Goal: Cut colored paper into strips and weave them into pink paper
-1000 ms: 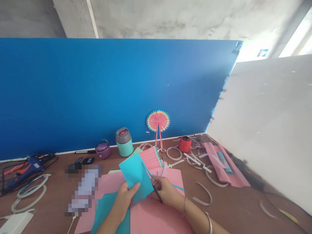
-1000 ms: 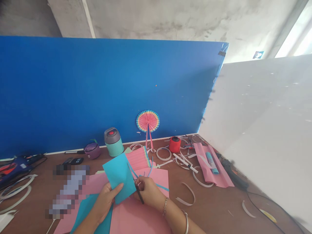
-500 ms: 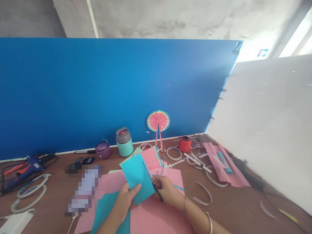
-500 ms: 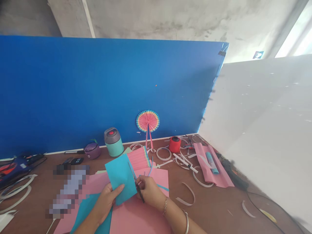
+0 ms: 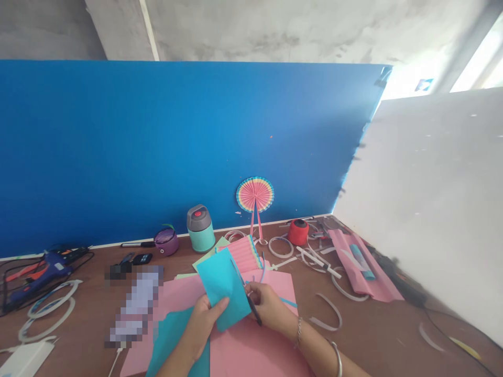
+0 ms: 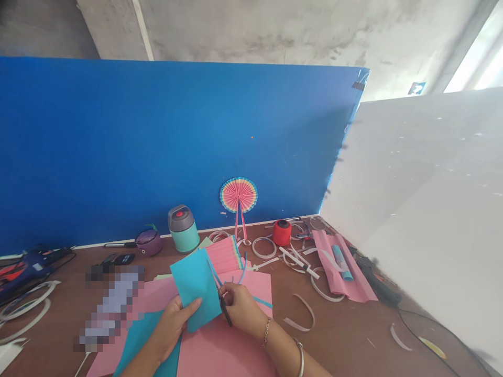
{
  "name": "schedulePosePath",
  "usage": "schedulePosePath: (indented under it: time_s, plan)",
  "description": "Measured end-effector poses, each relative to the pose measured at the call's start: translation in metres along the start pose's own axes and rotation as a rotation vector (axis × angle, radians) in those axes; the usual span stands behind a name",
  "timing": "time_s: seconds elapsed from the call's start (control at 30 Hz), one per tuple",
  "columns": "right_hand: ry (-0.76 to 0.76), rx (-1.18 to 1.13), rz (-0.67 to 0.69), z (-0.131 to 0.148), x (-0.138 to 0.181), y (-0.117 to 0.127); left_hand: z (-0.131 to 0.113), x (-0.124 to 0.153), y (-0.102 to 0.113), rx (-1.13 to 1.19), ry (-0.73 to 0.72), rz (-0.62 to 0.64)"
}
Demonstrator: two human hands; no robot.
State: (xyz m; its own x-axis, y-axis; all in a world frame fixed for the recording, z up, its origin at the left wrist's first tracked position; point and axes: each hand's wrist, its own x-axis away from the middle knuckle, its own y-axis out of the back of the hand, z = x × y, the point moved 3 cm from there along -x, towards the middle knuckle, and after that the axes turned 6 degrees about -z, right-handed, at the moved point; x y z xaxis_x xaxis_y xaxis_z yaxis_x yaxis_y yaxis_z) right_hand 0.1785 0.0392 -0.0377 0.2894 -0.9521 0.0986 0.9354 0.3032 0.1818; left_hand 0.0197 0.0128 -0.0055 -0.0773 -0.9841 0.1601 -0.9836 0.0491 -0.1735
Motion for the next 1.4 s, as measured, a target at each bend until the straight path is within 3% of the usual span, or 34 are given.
schedulePosePath:
  time_s: [0.5, 0.73, 1.4]
  plan:
    - [-0.012, -0.033, -0.003, 0.0, 0.0, 0.001, 0.004, -0.001, 0.002, 0.016, 0.016, 0.017]
    - [0.013, -0.027, -0.009, 0.006, 0.002, 0.001, 0.013, -0.004, 0.014, -0.099, 0.053, -0.225]
    - [-0.005, -0.051, -0.006, 0.004, 0.001, 0.0, 0.011, -0.003, 0.01, -0.07, 0.059, -0.155]
